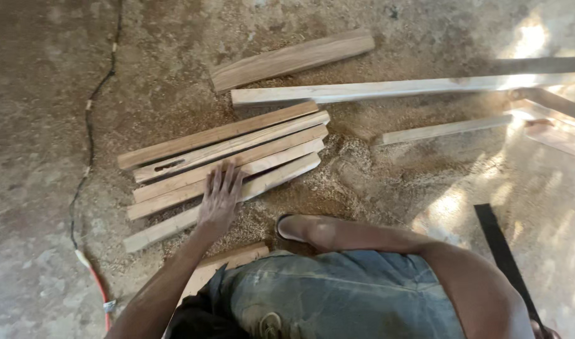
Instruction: The person kneels on a sawdust-covered floor and marks cutting lines on narrow wooden slats. They hold an L-square against each slat and draw a line with a pencil, then set the marked slat on a stack and pick up the next unmarked one, repeating the process.
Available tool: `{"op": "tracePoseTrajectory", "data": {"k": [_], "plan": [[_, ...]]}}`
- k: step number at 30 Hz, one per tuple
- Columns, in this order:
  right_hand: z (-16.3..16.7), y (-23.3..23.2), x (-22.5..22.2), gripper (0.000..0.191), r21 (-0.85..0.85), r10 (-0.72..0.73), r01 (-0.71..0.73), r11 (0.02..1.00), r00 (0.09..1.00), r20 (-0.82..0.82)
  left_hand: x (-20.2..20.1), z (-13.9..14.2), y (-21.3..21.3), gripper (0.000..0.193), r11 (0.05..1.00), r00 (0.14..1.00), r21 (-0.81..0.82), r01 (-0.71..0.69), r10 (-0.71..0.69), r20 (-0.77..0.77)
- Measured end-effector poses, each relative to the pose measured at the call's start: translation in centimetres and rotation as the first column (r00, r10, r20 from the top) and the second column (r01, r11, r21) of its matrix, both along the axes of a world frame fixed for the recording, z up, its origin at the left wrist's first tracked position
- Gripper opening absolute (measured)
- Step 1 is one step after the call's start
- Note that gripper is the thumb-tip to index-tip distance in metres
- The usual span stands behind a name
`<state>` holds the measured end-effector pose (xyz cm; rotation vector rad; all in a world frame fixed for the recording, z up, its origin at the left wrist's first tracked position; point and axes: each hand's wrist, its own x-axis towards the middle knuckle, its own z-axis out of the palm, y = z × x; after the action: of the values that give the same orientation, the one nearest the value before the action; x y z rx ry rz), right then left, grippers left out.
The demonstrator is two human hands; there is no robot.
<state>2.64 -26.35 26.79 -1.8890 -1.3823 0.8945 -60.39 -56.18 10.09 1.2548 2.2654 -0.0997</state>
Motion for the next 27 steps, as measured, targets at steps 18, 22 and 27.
{"op": "tracePoseTrajectory", "data": {"k": [18, 22, 27], "plan": [[-0.8, 0.6, 1.3, 0.029, -0.15, -0.094, 0.067, 0.986, 0.98, -0.177, 4.1, 0.4, 12.4, 0.088, 0.911, 0.995, 0.41, -0.053, 0.015, 0.096], [-3.4, 2.3, 2.9, 0.028, -0.175, -0.13, 0.106, 0.979, 0.982, -0.134, 7.1, 1.7, 25.9, 0.087, 0.686, 0.935, 0.726, -0.055, -0.22, 0.278], [-6.6, 5.8, 0.0, 0.028, -0.19, -0.173, 0.155, 0.969, 0.982, -0.082, 11.4, 3.3, 43.2, 0.077, 0.282, 0.93, 0.959, 0.032, -0.359, 0.074]]}}
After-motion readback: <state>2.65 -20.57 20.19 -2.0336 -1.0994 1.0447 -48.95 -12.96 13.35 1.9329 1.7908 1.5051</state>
